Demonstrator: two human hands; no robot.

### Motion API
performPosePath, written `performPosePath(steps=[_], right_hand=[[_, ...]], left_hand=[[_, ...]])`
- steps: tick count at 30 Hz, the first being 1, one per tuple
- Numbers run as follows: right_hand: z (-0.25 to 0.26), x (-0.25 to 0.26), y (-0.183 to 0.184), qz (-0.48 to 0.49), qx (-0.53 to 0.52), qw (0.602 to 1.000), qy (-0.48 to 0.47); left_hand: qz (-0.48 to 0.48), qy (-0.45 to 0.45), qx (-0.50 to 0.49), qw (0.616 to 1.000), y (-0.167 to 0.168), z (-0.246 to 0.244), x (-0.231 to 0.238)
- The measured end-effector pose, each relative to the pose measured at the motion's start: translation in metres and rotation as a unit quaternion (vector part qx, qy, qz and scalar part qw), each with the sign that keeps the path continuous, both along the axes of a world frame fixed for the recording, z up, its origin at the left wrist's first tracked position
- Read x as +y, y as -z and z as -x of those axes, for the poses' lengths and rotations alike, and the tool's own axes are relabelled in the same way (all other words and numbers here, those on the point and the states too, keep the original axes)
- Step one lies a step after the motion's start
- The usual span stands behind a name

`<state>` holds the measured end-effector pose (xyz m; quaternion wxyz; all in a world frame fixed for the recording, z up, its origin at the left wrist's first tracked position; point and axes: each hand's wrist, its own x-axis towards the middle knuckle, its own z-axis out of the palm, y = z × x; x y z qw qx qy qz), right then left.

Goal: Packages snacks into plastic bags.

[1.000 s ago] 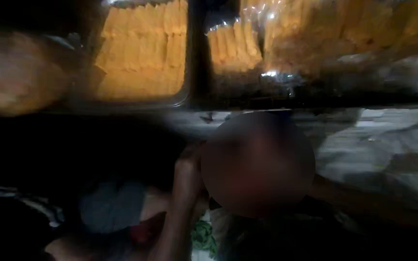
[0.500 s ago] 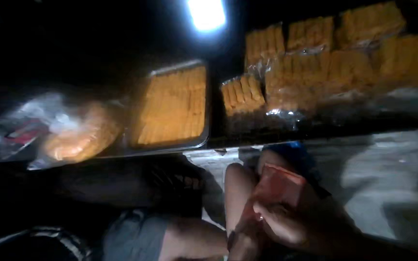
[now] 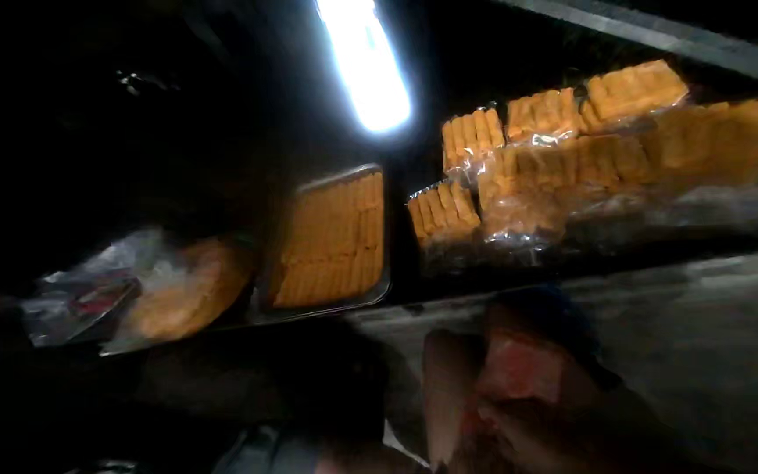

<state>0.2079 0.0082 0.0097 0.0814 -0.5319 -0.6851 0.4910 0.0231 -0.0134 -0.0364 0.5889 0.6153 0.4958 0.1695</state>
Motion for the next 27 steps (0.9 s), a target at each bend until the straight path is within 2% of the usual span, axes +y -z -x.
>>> performPosePath(steps=[1,2,5,6,8,9,11,13,15,17,19,21,23,24,27], right_hand=[[0.000,-0.001,0.004,-0.011,0.007,1.000,0.009],[-0.001,0.000,0.001,0.006,0.006,1.000,0.010],[-0.003,-0.001,-0.003,-0.012,0.005,1.000,0.015],[-0.003,0.000,-0.002,-0.014,0.000,1.000,0.012],[-0.004,0.000,-0.001,-0.010,0.001,1.000,0.017],[-0.003,-0.001,-0.001,-0.011,0.004,1.000,0.020],[-0.004,-0.002,0.001,-0.015,0.003,1.000,0.020],[-0.004,-0.001,0.004,-0.023,0.012,1.000,0.017],[-0.006,-0.001,0.005,-0.025,0.021,0.999,0.014],[-0.008,-0.001,0.003,-0.038,0.030,0.999,0.020],[-0.008,-0.001,0.005,-0.056,0.047,0.997,0.027],[-0.009,0.001,0.007,-0.073,0.083,0.993,0.036],[-0.010,0.000,0.005,-0.084,0.144,0.984,0.064],[-0.012,-0.001,0.001,-0.072,0.183,0.978,0.072],[-0.009,-0.006,-0.001,-0.089,0.316,0.940,0.088]], left_hand=[[0.055,-0.020,-0.011,0.998,0.000,-0.003,0.002],[0.064,-0.015,-0.006,0.998,0.000,-0.003,0.003],[-0.002,0.057,0.081,0.995,-0.003,-0.006,0.007],[-0.042,0.078,0.101,0.991,-0.002,-0.005,0.005],[-0.233,0.154,0.144,0.949,0.012,0.000,0.001],[-0.237,0.161,0.133,0.949,0.014,0.002,0.002],[-0.224,0.146,0.120,0.956,0.013,0.003,0.001],[-0.252,0.114,0.111,0.954,0.013,0.003,-0.002],[-0.304,0.129,0.142,0.933,0.011,0.003,-0.003],[-0.304,0.141,0.151,0.930,0.006,0.001,-0.002],[-0.327,0.140,0.131,0.925,0.012,0.006,0.001],[-0.312,0.115,0.094,0.938,0.014,0.011,0.006],[-0.176,0.072,0.061,0.980,-0.005,0.011,0.011],[-0.165,0.052,0.067,0.983,-0.020,0.009,0.011],[-0.311,0.044,0.128,0.941,-0.054,0.005,0.016]])
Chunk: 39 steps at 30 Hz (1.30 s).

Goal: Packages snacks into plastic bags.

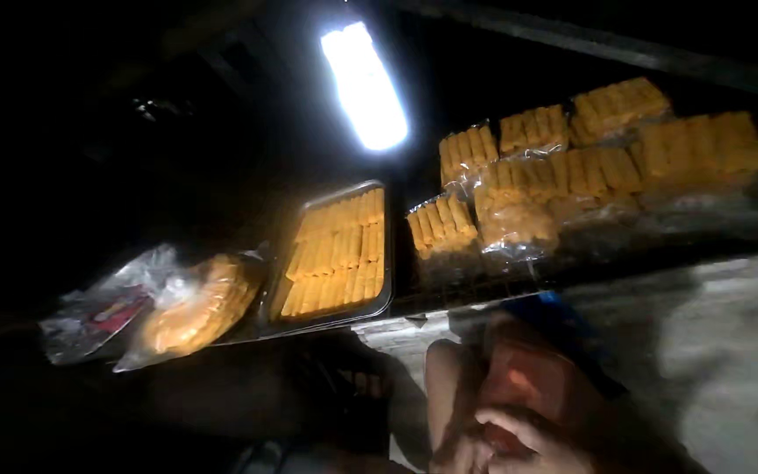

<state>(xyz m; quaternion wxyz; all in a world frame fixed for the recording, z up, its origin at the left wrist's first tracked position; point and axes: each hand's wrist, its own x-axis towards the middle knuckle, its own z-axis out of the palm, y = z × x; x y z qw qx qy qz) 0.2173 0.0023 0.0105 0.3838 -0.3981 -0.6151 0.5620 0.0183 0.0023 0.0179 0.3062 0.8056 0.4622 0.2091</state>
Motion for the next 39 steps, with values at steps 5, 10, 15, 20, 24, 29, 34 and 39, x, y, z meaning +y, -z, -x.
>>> performPosePath(steps=[5,10,15,20,24,29,34,39], right_hand=[[0.005,-0.003,-0.004,0.053,0.084,0.995,-0.016],[0.000,0.005,0.004,0.122,0.051,0.991,0.003],[-0.016,0.015,-0.001,0.187,0.120,0.971,0.085],[-0.027,0.026,-0.012,0.212,0.121,0.961,0.132],[-0.031,0.029,-0.007,0.186,0.100,0.971,0.111],[-0.032,0.032,-0.005,0.193,0.054,0.973,0.114],[-0.036,0.035,-0.017,0.152,-0.015,0.977,0.150],[-0.036,0.041,-0.024,0.113,0.019,0.971,0.209]], left_hand=[[-0.108,-0.064,-0.023,0.992,-0.041,0.004,0.013],[-0.175,-0.132,-0.197,0.956,-0.055,0.015,0.037],[-0.171,-0.208,-0.269,0.925,-0.050,0.013,0.048],[-0.129,-0.251,-0.243,0.928,-0.036,0.010,0.049],[-0.132,-0.274,-0.279,0.911,-0.025,0.008,0.054],[-0.115,-0.298,-0.258,0.912,-0.023,0.005,0.053],[-0.060,-0.313,-0.269,0.909,-0.014,0.002,0.054],[-0.125,-0.300,-0.184,0.928,-0.003,-0.001,0.055]])
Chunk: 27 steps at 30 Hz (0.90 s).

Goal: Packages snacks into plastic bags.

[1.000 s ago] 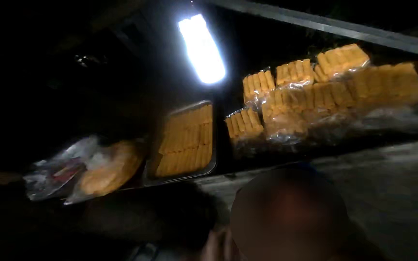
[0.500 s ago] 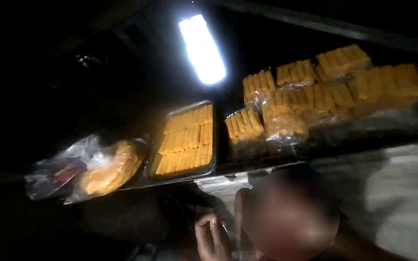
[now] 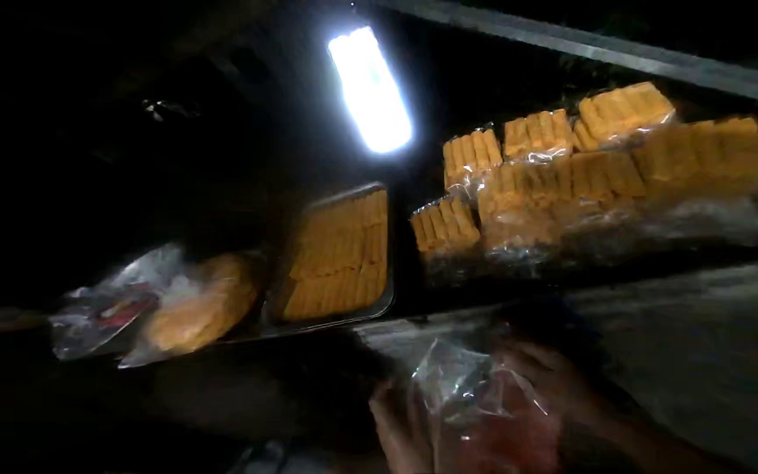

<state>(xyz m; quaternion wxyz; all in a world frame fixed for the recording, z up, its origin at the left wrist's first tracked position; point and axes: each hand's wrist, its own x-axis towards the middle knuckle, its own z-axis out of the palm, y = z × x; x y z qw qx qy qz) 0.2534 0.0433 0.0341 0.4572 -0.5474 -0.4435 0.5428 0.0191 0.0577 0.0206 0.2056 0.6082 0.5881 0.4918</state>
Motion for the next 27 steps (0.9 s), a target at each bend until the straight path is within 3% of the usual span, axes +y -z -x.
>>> performPosePath(steps=[2,4,7,9,11,15,22,27], right_hand=[[0.000,0.005,0.006,-0.048,0.007,0.999,0.019],[0.004,0.005,-0.003,-0.070,-0.015,0.997,0.016],[0.016,0.000,-0.006,-0.126,-0.093,0.986,-0.048],[0.027,-0.001,0.005,-0.196,-0.143,0.965,-0.098],[0.035,-0.002,0.011,-0.214,-0.172,0.952,-0.132],[0.027,0.002,0.010,-0.126,-0.179,0.961,-0.171],[0.014,0.011,0.019,-0.155,-0.281,0.940,-0.117],[0.021,0.014,0.016,-0.199,-0.329,0.913,-0.138]], left_hand=[[-0.053,0.010,0.130,0.990,0.000,0.005,-0.001],[-0.065,0.038,0.162,0.984,-0.009,-0.001,-0.008],[0.063,0.158,0.016,0.985,-0.027,-0.023,-0.023],[0.128,0.193,-0.042,0.972,-0.025,-0.034,-0.025],[0.137,0.174,-0.041,0.974,-0.020,-0.040,-0.024],[0.130,0.145,-0.019,0.981,-0.010,-0.033,-0.025],[0.166,0.129,0.182,0.961,0.003,-0.020,-0.029],[0.088,0.101,0.299,0.945,0.007,-0.028,-0.028]])
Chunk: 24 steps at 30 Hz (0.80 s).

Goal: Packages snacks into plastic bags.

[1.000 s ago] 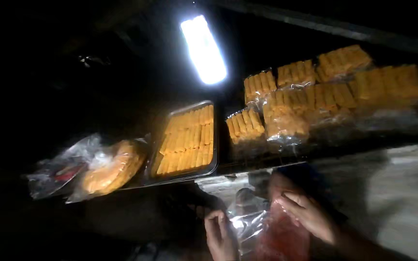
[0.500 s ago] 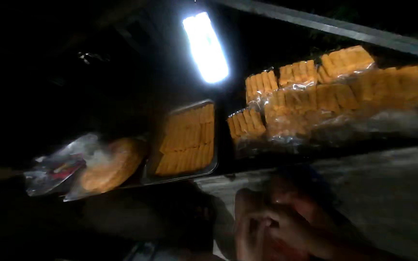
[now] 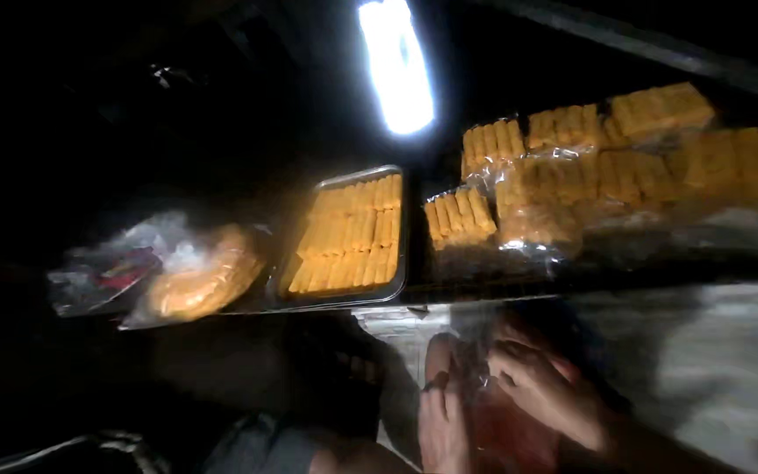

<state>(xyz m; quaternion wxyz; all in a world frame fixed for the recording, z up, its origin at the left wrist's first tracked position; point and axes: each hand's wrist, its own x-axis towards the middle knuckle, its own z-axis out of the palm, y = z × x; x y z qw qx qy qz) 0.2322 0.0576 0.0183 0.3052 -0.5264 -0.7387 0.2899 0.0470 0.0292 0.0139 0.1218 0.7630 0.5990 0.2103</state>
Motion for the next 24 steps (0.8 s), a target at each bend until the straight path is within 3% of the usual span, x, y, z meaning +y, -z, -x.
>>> performPosePath(steps=[7,11,13,17,20,24], right_hand=[[0.011,0.000,-0.012,-0.020,-0.051,0.997,-0.058],[0.010,0.007,-0.017,-0.014,-0.075,0.993,-0.088],[0.011,0.009,-0.021,-0.010,-0.076,0.992,-0.099],[0.011,0.012,-0.021,0.005,-0.119,0.990,-0.073],[0.002,0.025,-0.005,0.046,-0.135,0.989,-0.041],[-0.010,0.038,0.022,0.065,-0.129,0.988,-0.052]], left_hand=[[-0.158,0.047,-0.092,0.982,0.011,0.004,-0.003],[-0.204,0.088,0.000,0.975,0.013,0.012,0.007],[-0.168,0.100,0.005,0.981,0.017,0.016,0.013],[-0.014,0.037,-0.038,0.998,0.013,0.016,0.012],[0.109,0.021,-0.107,0.988,0.005,0.019,0.016],[0.001,0.100,-0.191,0.976,0.032,0.031,0.008]])
